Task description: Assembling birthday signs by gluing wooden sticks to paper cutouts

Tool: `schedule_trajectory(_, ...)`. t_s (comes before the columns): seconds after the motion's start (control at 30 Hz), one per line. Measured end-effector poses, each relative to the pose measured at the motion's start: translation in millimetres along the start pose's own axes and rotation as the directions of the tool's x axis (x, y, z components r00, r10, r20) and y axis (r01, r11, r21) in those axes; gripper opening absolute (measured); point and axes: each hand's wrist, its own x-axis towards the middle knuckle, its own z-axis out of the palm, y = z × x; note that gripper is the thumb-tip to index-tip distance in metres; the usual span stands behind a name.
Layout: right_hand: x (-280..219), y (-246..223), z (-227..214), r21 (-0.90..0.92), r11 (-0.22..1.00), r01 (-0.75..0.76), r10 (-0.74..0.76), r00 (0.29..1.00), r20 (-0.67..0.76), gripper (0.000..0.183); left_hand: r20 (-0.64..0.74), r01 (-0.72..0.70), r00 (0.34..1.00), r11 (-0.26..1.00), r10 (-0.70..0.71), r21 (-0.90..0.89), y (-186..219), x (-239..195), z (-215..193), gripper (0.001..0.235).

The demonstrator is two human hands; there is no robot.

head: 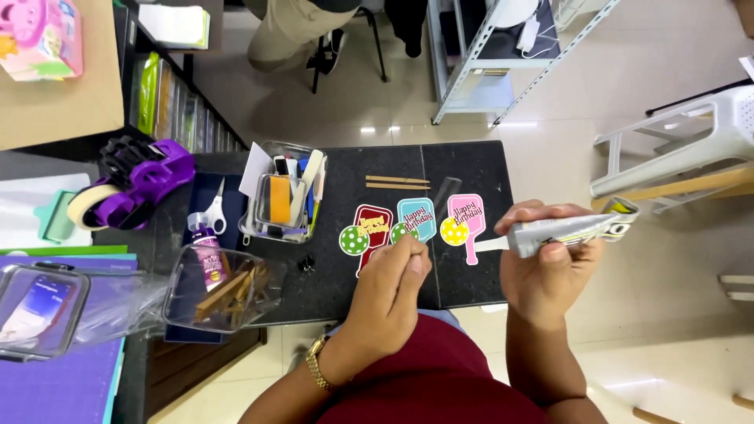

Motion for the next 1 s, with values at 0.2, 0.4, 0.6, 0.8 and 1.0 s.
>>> schedule_trajectory(0.2,-37,24,22,-0.041,0.994,-0.096,0.092,0.99,-0.109,0.036,-0.043,-0.18,0.981,0.966,0.191,0.185,-12,1,5,0.023)
schedule_trajectory(0.4,-68,37,24,-0.055,0.982,-0.182,0.166,0.962,-0.218,0.019,-0.057,-0.203,0.973,0.948,0.223,0.244,-42,-16,12,0.024)
schedule_trajectory(0.6,-104,46,15,-0.114,0.945,-0.306,0.25,0.903,-0.348,0.015,-0.045,-0.257,0.954,0.884,0.297,0.39,-50,-31,11,0.02)
schedule_trajectory(0.8,-124,48,8,-0.073,0.946,-0.316,0.287,0.921,-0.264,0.024,0.063,-0.047,0.997,0.993,0.054,-0.111,-49,-48,-3,0.02)
schedule_trajectory(1.0,-131,40,4,-0.049,0.92,-0.39,0.374,0.907,-0.194,0.036,0.302,0.33,0.935,0.768,-0.186,-0.549,-59,-65,-8,0.029)
